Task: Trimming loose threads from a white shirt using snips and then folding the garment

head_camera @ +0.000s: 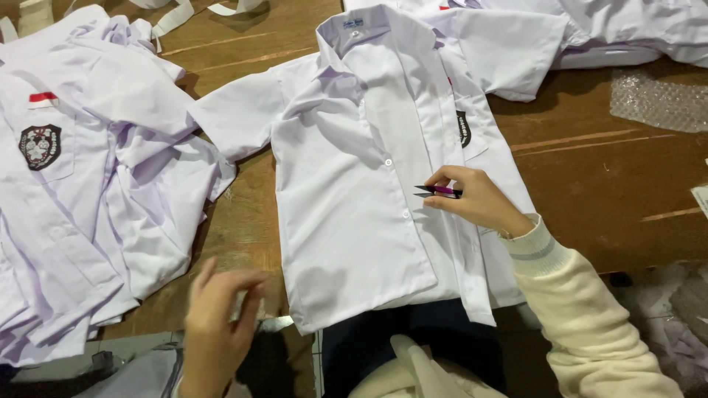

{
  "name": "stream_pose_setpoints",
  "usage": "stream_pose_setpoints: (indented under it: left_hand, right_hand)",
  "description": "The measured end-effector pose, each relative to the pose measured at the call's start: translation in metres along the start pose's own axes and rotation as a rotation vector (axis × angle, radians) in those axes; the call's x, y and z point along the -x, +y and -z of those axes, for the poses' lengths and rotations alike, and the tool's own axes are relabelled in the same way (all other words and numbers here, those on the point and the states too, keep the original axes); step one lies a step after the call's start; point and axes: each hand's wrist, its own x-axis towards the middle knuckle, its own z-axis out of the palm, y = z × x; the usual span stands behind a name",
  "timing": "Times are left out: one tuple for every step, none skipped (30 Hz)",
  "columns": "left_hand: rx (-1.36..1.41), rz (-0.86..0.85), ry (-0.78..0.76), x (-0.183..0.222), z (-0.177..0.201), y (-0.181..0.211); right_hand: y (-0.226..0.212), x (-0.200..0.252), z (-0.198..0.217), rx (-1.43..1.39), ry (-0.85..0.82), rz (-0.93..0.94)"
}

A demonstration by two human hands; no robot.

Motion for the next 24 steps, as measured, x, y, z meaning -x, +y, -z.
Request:
stream_pose_setpoints:
  left_hand:
    - [0.16, -0.1, -0.072, -0.016, -0.017, 0.01]
    - [0.32, -0.2, -0.143, -0.031, -0.033, 0.019]
    - [0.326, -0.202, -0.141, -0.05, -0.053, 0.031]
    - [0.369, -0.358, -0.231, -0.068, -0.072, 0.043]
    - [0.408, -0.512, -0.318, -0.087, -0.091, 0.054]
    - [0.41, -0.513, -0.313, -0.087, -0.118, 0.049]
    - [0.208, -0.59, -0.361, -0.088, -0.144, 0.043]
    - [0.003, -0.66, -0.407, -0.09, -0.17, 0.037]
    - [0.004, -0.661, -0.404, -0.091, -0.18, 0.033]
    - [-0.014, -0.712, -0.343, -0.092, -0.191, 0.03]
    - [-0.03, -0.762, -0.28, -0.092, -0.203, 0.027]
    - [-0.026, -0.763, -0.276, -0.093, -0.202, 0.026]
    - [0.022, -0.759, -0.271, -0.094, -0.199, 0.025]
    - [0.071, -0.755, -0.266, -0.096, -0.197, 0.024]
    - [0.072, -0.753, -0.268, -0.097, -0.195, 0.022]
    - [0.129, -0.757, -0.296, -0.098, -0.194, 0.019]
    - [0.185, -0.76, -0.325, -0.099, -0.192, 0.017]
    - [0.186, -0.756, -0.327, -0.098, -0.194, 0.014]
    - [0.189, -0.745, -0.363, -0.098, -0.196, 0.011]
    - [0.193, -0.733, -0.398, -0.097, -0.198, 0.007]
    - [0.193, -0.73, -0.399, -0.097, -0.199, 0.006]
    - [0.206, -0.721, -0.424, -0.098, -0.201, 0.005]
    - [0.219, -0.715, -0.45, -0.098, -0.202, 0.004]
    - [0.219, -0.714, -0.451, -0.098, -0.203, 0.003]
  right_hand:
    - [0.002, 0.0, -0.001, -0.003, 0.008, 0.004]
    - [0.004, -0.001, -0.003, -0.005, 0.016, 0.008]
    - [0.014, -0.005, -0.006, 0.0, 0.019, 0.006]
    - [0.025, -0.009, -0.009, -0.046, 0.042, 0.077]
    - [0.034, -0.014, -0.012, -0.093, 0.062, 0.152]
    - [0.036, -0.014, -0.012, -0.087, 0.063, 0.154]
    - [0.038, -0.015, -0.012, -0.078, 0.069, 0.157]
    - [0.039, -0.016, -0.012, -0.069, 0.075, 0.16]
    - [0.039, -0.016, -0.012, -0.066, 0.076, 0.161]
    - [0.038, -0.016, -0.012, -0.07, 0.077, 0.162]
    - [0.039, -0.015, -0.011, -0.071, 0.078, 0.16]
    - [0.037, -0.014, -0.01, -0.066, 0.08, 0.16]
    - [0.035, -0.014, -0.01, -0.063, 0.077, 0.157]
    - [0.033, -0.013, -0.011, -0.061, 0.074, 0.155]
    - [0.032, -0.013, -0.01, -0.062, 0.072, 0.152]
    - [0.031, -0.013, -0.01, -0.053, 0.071, 0.151]
    - [0.03, -0.013, -0.011, -0.044, 0.069, 0.15]
    - [0.031, -0.013, -0.01, -0.045, 0.065, 0.148]
    - [0.033, -0.013, -0.01, -0.03, 0.07, 0.146]
    - [0.034, -0.013, -0.01, -0.014, 0.075, 0.145]
    - [0.031, -0.012, -0.01, -0.015, 0.072, 0.144]
    - [0.028, -0.011, -0.01, -0.018, 0.078, 0.122]
    - [0.026, -0.01, -0.01, -0.02, 0.087, 0.099]
    - [0.026, -0.011, -0.01, -0.021, 0.085, 0.098]
